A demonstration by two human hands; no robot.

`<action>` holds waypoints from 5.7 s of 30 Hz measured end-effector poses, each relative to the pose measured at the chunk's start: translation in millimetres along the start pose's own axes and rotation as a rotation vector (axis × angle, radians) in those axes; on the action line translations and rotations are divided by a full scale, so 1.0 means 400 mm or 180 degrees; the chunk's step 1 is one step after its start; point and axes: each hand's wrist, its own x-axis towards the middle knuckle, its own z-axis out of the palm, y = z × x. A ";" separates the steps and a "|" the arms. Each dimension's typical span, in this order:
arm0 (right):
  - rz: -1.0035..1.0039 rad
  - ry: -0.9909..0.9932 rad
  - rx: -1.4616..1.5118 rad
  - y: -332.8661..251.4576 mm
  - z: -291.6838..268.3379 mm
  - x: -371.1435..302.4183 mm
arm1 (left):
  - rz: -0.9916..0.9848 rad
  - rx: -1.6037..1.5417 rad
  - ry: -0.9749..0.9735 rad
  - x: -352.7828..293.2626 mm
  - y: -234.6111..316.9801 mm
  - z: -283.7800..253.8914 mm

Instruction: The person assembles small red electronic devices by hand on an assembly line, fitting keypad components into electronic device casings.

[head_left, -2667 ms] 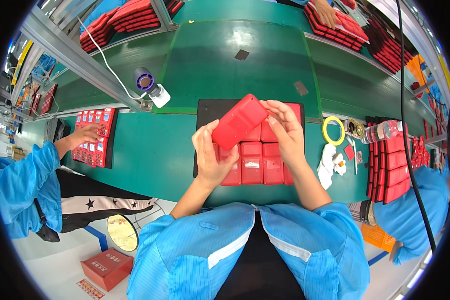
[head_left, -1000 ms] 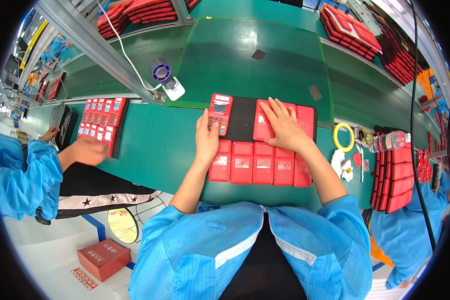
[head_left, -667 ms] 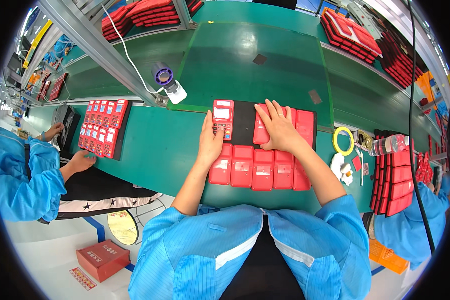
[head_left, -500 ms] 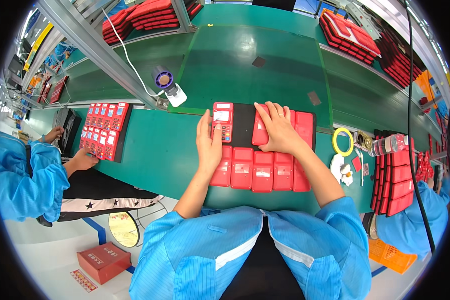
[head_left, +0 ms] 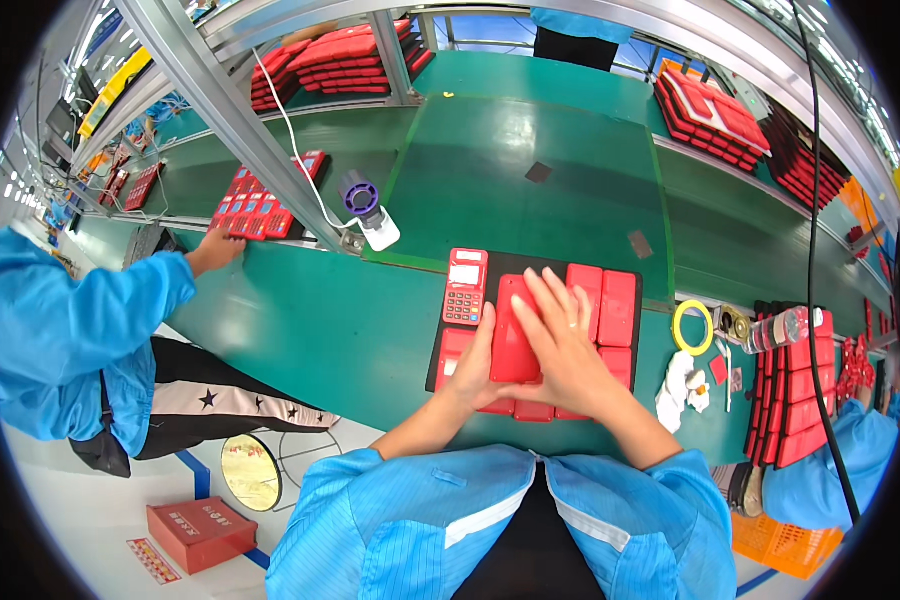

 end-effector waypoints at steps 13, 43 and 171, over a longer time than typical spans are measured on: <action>0.0796 0.0757 -0.0174 0.031 0.019 -0.067 | 0.0156 -0.0700 -0.0596 0.040 -0.001 -0.033; 0.2075 0.0194 0.3361 0.126 0.169 -0.068 | 0.1175 0.3773 0.0531 0.061 0.005 -0.143; 0.2068 0.1369 0.4113 0.061 0.010 -0.122 | 0.0215 0.0308 -0.0467 0.046 -0.071 0.008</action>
